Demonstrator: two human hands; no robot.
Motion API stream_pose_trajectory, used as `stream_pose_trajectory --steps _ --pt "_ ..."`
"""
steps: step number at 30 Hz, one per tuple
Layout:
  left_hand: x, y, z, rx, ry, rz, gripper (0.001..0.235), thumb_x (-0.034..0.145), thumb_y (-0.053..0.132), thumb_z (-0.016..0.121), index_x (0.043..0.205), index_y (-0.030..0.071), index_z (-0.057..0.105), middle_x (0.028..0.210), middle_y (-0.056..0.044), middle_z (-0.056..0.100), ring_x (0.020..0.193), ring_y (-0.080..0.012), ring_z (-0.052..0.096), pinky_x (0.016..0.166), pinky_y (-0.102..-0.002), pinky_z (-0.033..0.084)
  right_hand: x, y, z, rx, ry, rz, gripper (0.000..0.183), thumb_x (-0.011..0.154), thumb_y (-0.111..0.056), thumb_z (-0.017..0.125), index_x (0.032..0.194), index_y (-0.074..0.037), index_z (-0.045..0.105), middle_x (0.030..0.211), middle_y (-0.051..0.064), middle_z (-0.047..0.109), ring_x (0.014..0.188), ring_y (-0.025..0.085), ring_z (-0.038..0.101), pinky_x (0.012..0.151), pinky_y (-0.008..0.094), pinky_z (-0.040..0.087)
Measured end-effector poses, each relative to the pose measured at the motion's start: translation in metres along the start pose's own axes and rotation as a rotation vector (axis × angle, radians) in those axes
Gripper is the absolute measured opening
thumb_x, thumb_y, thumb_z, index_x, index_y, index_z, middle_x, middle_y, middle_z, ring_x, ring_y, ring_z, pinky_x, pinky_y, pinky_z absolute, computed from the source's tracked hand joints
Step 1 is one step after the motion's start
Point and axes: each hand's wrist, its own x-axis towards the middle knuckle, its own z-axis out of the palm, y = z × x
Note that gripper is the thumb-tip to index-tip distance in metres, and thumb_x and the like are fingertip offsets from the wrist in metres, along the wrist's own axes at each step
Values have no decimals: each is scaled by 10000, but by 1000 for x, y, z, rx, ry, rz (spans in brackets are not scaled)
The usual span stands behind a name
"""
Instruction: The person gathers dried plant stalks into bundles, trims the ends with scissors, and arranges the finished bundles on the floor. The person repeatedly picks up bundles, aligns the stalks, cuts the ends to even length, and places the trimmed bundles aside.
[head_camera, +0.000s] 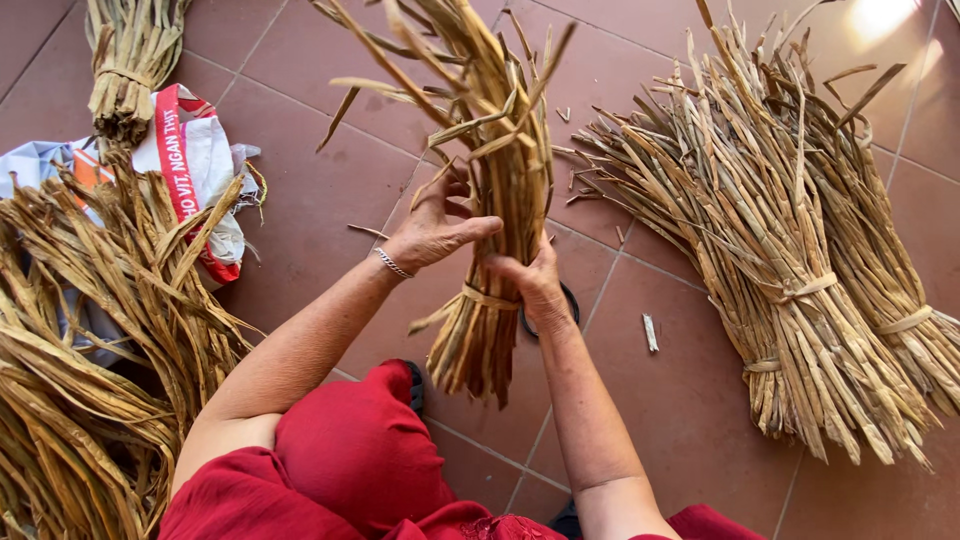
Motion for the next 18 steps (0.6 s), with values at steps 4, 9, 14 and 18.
stream_pose_trajectory --steps 4,9,14,18 --pt "-1 -14 -20 230 -160 -284 882 786 491 859 1404 -47 533 1223 -269 725 1008 -271 697 810 -335 591 1 -4 -25 149 44 89 469 838 -83 739 1274 28 602 1076 115 712 948 210 705 852 371 615" --pt "-8 -32 -7 107 -372 -391 1026 730 473 858 1521 39 371 1285 -240 690 1067 -267 701 892 -378 591 -4 -7 -28 204 21 138 420 824 -92 719 1205 59 629 1001 153 747 855 229 746 780 376 635" --pt "-5 -24 17 -318 -212 64 1054 749 363 916 1543 60 292 1387 -143 600 1264 -221 596 1106 -398 510 0 -6 -23 68 -70 149 441 794 -59 769 1203 26 629 963 132 739 812 218 733 757 387 633" --pt "2 -8 13 -499 -27 104 922 742 298 940 1481 32 456 1334 -116 623 1246 -256 598 1055 -451 534 3 1 -24 -88 -96 93 542 754 18 820 1259 -11 626 1074 81 746 940 167 725 884 357 625"
